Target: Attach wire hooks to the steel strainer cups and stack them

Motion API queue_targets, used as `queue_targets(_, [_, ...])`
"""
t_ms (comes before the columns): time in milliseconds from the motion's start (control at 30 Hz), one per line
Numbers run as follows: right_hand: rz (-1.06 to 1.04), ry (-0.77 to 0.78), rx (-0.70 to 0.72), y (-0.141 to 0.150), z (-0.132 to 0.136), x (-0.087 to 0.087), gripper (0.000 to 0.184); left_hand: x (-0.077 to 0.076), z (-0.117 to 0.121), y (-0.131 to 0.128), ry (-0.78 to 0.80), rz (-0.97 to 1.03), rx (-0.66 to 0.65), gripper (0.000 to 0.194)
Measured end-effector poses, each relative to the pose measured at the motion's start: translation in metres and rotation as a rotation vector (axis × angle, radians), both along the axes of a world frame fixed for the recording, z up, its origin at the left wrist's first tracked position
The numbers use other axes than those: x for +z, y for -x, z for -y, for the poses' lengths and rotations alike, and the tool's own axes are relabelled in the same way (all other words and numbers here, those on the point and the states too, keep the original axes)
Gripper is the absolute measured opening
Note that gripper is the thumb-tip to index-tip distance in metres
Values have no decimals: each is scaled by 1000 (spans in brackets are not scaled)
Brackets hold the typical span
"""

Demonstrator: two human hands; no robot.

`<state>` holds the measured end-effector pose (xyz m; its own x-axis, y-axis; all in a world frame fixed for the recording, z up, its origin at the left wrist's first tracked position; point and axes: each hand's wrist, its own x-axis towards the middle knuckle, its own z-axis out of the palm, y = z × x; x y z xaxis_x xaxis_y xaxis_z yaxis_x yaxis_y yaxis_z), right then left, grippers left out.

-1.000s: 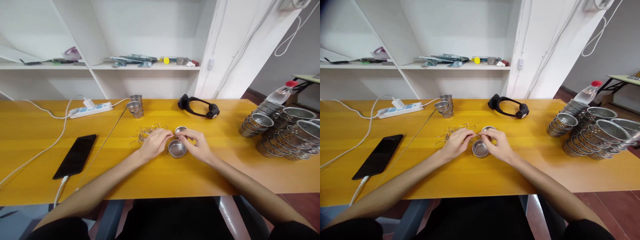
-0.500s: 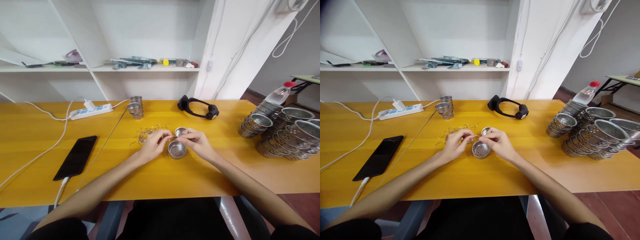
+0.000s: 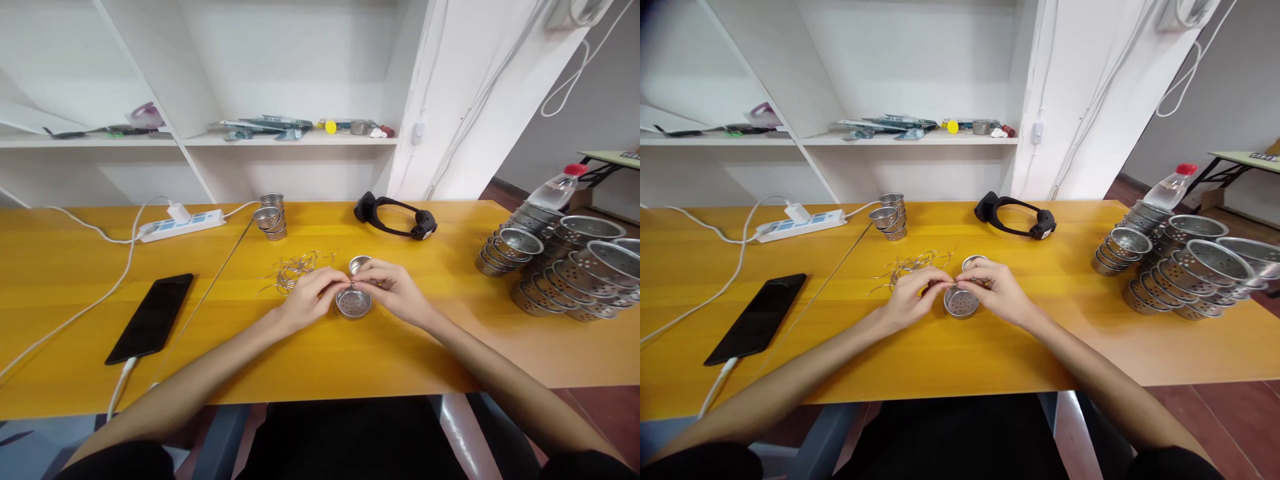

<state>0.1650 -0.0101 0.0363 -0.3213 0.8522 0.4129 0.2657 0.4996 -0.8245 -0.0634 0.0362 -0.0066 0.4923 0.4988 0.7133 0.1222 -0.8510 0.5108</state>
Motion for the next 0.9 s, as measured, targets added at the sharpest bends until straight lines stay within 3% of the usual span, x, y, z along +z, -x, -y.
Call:
queue_targets(133, [-66, 194, 26, 1, 0, -2, 27, 5, 1, -4, 74, 46, 64, 7])
queue_targets(233, [-133, 273, -33, 1, -1, -2, 31, 7, -7, -1, 111, 30, 153, 10])
queue_targets(467, [-72, 205, -167, -2, -5, 0, 34, -2, -32, 17, -86, -356, 281, 14])
queue_targets(667, [-41, 105, -161, -1, -5, -2, 36, -8, -34, 15, -169, -491, 380, 14])
queue_targets(733, [-61, 87, -143, -1, -5, -3, 35, -5, -29, 14, -120, -450, 349, 15])
queue_targets(900, [-104, 94, -123, -1, -5, -6, 31, 4, -10, 12, 78, -203, 71, 22])
